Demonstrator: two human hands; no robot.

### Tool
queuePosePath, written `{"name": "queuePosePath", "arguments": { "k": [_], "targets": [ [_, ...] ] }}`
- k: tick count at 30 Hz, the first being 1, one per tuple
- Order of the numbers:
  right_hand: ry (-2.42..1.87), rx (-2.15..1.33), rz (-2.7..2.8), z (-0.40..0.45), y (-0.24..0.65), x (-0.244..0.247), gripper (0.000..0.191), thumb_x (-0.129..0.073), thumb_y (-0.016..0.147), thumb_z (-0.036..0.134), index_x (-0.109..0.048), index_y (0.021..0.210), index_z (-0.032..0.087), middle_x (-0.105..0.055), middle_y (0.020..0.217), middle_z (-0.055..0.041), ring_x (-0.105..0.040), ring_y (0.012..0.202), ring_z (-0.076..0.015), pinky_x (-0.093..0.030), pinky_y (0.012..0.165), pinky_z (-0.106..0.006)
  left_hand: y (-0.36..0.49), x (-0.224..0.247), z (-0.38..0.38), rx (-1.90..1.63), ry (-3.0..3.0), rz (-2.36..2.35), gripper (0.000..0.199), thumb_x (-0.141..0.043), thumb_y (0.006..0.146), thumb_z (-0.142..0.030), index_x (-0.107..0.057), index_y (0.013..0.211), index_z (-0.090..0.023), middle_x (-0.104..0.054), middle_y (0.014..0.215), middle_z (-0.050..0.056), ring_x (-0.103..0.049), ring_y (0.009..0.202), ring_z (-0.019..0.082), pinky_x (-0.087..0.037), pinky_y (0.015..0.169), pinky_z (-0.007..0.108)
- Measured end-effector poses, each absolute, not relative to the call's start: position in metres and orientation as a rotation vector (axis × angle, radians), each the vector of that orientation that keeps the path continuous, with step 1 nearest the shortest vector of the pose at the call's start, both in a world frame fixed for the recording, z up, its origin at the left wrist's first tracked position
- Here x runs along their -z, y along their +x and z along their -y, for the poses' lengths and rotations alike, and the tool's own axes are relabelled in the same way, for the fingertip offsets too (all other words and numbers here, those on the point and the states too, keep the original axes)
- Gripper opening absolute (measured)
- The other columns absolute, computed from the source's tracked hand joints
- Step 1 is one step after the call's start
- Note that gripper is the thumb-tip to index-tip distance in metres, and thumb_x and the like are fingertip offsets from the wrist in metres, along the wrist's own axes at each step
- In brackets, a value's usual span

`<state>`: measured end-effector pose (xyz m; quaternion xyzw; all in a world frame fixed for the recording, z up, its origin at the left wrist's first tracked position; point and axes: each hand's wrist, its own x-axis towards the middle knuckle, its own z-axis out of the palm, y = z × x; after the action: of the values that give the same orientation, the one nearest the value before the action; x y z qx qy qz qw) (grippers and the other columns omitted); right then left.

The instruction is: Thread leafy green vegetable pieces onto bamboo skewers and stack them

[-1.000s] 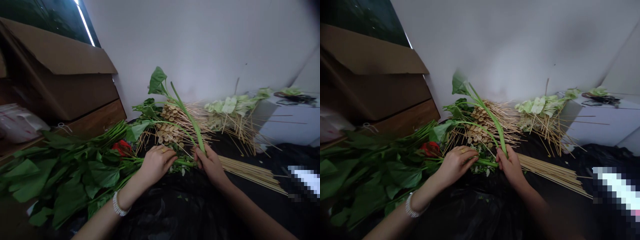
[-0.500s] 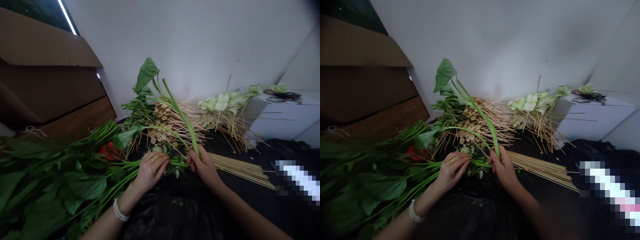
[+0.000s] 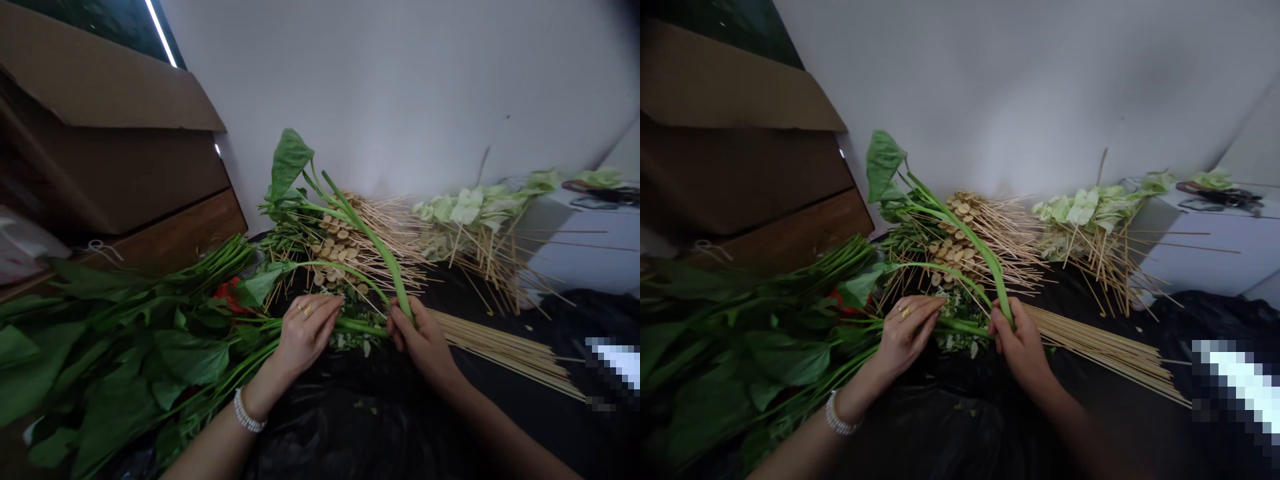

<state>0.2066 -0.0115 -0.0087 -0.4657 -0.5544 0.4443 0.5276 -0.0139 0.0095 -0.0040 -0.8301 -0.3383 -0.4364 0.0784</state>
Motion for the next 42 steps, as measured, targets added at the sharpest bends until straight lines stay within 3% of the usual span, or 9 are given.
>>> {"name": "queuePosePath", "arguments": {
  "k": [6, 10, 15, 28, 31, 34, 36, 38, 42],
  "targets": [
    [-1.112, -1.067, 1.337, 0.015, 0.204, 0.005, 0.028, -0.052, 0.089, 0.048, -0.048, 0.097, 0.021, -0.055, 0.064, 0.0053, -0.042, 0.041, -0.0065, -0.033, 0.04, -0.02, -0.028, -0.011, -0.007, 1.275, -2.143, 0.964, 0.048, -0.064, 0.083, -0.008, -0.057, 0.126, -0.028, -0.068, 0.119, 0.006, -0.056, 0.116, 0.023, -0.047, 0.096, 0.041],
    [-1.122, -1.098, 1.37, 0.016, 0.203, 0.007, 0.028, -0.052, 0.088, 0.048, -0.049, 0.096, 0.021, -0.053, 0.062, 0.0056, -0.042, 0.042, -0.0075, -0.033, 0.041, -0.02, -0.04, -0.02, -0.013, 1.198, -2.017, 1.084, 0.049, -0.059, 0.086, -0.008, -0.055, 0.129, -0.03, -0.066, 0.123, 0.006, -0.051, 0.123, 0.025, -0.035, 0.108, 0.052],
    [-1.129, -1.141, 1.386, 0.017, 0.202, 0.014, 0.028, -0.052, 0.088, 0.048, -0.05, 0.099, 0.022, -0.054, 0.063, 0.0056, -0.042, 0.043, -0.008, -0.032, 0.041, -0.02, -0.05, -0.018, -0.024, 1.005, -2.124, 1.223, 0.042, -0.055, 0.089, -0.011, -0.056, 0.127, -0.029, -0.073, 0.105, 0.003, -0.058, 0.114, 0.023, -0.024, 0.11, 0.055],
    [-1.087, -1.195, 1.426, 0.019, 0.201, 0.012, 0.028, -0.052, 0.089, 0.047, -0.049, 0.1, 0.021, -0.055, 0.064, 0.0061, -0.042, 0.042, -0.007, -0.033, 0.041, -0.02, -0.046, -0.021, -0.024, 0.849, -2.069, 1.336, 0.011, -0.054, 0.085, -0.019, -0.066, 0.084, -0.021, -0.067, 0.079, 0.004, -0.057, 0.092, 0.025, -0.035, 0.095, 0.046],
    [-1.07, -1.228, 1.453, 0.021, 0.199, 0.012, 0.027, -0.05, 0.09, 0.046, -0.048, 0.101, 0.021, -0.054, 0.064, 0.0069, -0.042, 0.042, -0.0067, -0.032, 0.041, -0.02, -0.049, -0.022, -0.025, 0.977, -2.061, 1.415, 0.012, -0.054, 0.084, -0.018, -0.064, 0.078, -0.021, -0.065, 0.076, 0.003, -0.056, 0.09, 0.024, -0.036, 0.09, 0.045],
    [-1.091, -1.23, 1.458, 0.021, 0.198, 0.012, 0.028, -0.051, 0.089, 0.047, -0.048, 0.098, 0.022, -0.051, 0.061, 0.008, -0.042, 0.041, -0.0069, -0.032, 0.04, -0.019, -0.063, -0.025, -0.03, 1.37, -1.977, 1.567, 0.018, -0.047, 0.083, -0.014, -0.059, 0.071, -0.02, -0.06, 0.07, 0.001, -0.055, 0.079, 0.019, -0.041, 0.077, 0.035],
    [-1.113, -1.218, 1.429, 0.019, 0.199, 0.011, 0.028, -0.052, 0.087, 0.048, -0.048, 0.096, 0.022, -0.049, 0.059, 0.0087, -0.04, 0.04, -0.0068, -0.03, 0.038, -0.019, -0.072, -0.029, -0.031, 1.68, -1.75, 1.629, 0.021, -0.041, 0.084, -0.012, -0.056, 0.07, -0.019, -0.055, 0.068, -0.001, -0.052, 0.07, 0.016, -0.041, 0.067, 0.029],
    [-1.112, -1.22, 1.417, 0.018, 0.199, 0.01, 0.028, -0.052, 0.087, 0.048, -0.048, 0.096, 0.022, -0.05, 0.058, 0.0088, -0.039, 0.039, -0.0067, -0.028, 0.038, -0.019, -0.072, -0.032, -0.026, 1.798, -1.551, 1.566, 0.022, -0.04, 0.087, -0.012, -0.057, 0.074, -0.019, -0.055, 0.071, 0.0, -0.052, 0.071, 0.015, -0.042, 0.068, 0.029],
    [-1.079, -1.278, 1.469, 0.02, 0.197, 0.008, 0.023, -0.049, 0.089, 0.044, -0.047, 0.097, 0.022, -0.054, 0.063, 0.0071, -0.044, 0.042, -0.0076, -0.031, 0.041, -0.019, -0.037, -0.023, -0.002, 1.468, -1.997, 1.046, 0.015, -0.061, 0.083, -0.012, -0.063, 0.096, -0.02, -0.064, 0.082, 0.002, -0.057, 0.079, 0.016, -0.045, 0.075, 0.03]
  ]
}}
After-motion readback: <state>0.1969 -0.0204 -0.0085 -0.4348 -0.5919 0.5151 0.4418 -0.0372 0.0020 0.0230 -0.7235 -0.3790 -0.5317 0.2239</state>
